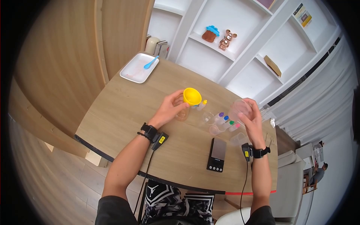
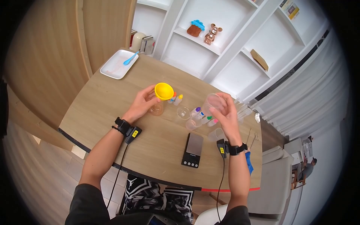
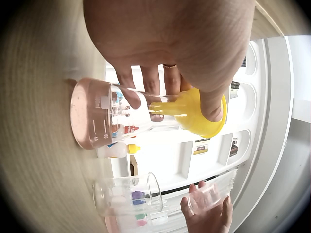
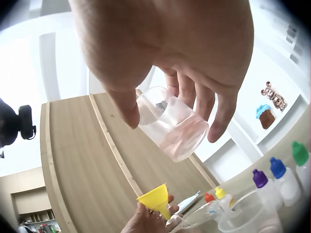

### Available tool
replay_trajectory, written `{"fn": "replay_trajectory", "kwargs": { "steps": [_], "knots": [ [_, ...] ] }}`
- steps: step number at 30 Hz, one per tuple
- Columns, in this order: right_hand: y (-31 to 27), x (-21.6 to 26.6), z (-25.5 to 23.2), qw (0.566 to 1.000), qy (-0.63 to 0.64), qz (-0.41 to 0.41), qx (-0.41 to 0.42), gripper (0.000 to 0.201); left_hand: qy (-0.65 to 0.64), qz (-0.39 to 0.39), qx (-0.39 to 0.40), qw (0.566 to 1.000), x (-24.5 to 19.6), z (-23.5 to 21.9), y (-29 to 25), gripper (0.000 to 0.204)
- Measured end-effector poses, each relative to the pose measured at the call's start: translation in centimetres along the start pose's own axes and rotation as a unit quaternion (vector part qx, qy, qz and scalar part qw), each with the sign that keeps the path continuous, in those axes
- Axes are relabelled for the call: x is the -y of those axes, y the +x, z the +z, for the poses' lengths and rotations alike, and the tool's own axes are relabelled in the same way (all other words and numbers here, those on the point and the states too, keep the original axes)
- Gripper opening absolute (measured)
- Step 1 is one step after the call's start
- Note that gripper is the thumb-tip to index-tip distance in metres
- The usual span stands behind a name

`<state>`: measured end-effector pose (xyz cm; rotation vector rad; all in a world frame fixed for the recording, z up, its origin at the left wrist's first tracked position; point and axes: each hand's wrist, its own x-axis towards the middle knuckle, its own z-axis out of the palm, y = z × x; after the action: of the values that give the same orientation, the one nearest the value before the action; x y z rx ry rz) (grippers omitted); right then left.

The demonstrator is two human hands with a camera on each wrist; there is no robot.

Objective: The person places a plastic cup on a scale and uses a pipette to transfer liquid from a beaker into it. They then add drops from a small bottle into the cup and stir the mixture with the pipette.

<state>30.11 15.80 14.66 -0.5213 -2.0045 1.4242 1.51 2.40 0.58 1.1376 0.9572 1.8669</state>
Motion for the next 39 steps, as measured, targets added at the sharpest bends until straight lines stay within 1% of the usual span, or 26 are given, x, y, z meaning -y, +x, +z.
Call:
{"fn": "replay_trajectory", "kwargs": {
  "steps": [3, 6, 9, 11, 12, 13, 15, 21, 27, 33, 36, 39],
  "knots": [
    [2.0, 0.9, 1.8, 0.998, -0.044, -0.008, 0.038, 0.056, 0.004, 0.004, -0.003, 1.000, 0.2, -0.1, 0.1, 0.062],
    [4.0, 1.0, 3.3, 0.990, -0.096, -0.042, 0.092, 0.056, 0.006, 0.010, -0.003, 1.000, 0.4, -0.1, 0.1, 0.062],
    [5.3, 0.8, 5.1, 0.994, -0.039, 0.007, 0.102, 0.057, 0.000, 0.008, -0.003, 1.000, 0.5, -0.1, 0.1, 0.062],
    [6.1, 0.6, 5.9, 0.986, -0.136, -0.022, 0.096, 0.058, -0.003, 0.006, -0.003, 1.000, 0.5, -0.1, 0.1, 0.061],
    [6.3, 0.6, 6.4, 0.978, -0.184, -0.037, 0.092, 0.058, -0.002, 0.005, -0.003, 1.000, 0.4, -0.1, 0.1, 0.061],
    [6.5, 0.8, 6.8, 0.962, -0.245, -0.071, 0.092, 0.059, -0.002, 0.005, -0.002, 1.000, 0.3, -0.1, 0.0, 0.061],
    [6.5, 1.6, 7.6, 0.917, -0.364, -0.138, 0.091, 0.059, -0.003, 0.004, -0.003, 1.000, 0.1, 0.0, 0.0, 0.061],
    [6.8, 1.9, 8.8, 0.899, -0.379, -0.189, 0.114, 0.061, -0.014, 0.010, 0.007, 1.000, 0.1, 0.0, 0.0, 0.060],
    [6.5, 2.2, 9.4, 0.867, -0.431, -0.217, 0.125, 0.059, -0.012, 0.014, 0.007, 1.000, -0.1, 0.1, -0.1, 0.059],
    [6.1, 2.3, 9.9, 0.822, -0.486, -0.274, 0.116, 0.059, -0.011, 0.021, 0.011, 1.000, 0.1, 0.0, 0.0, 0.059],
    [6.1, 2.3, 10.1, 0.781, -0.538, -0.292, 0.123, 0.060, -0.008, 0.018, 0.010, 1.000, 0.0, 0.1, 0.0, 0.059],
    [6.1, 2.2, 10.0, 0.747, -0.558, -0.338, 0.129, 0.060, -0.014, 0.018, 0.011, 1.000, 0.0, 0.0, 0.0, 0.059]
  ]
}}
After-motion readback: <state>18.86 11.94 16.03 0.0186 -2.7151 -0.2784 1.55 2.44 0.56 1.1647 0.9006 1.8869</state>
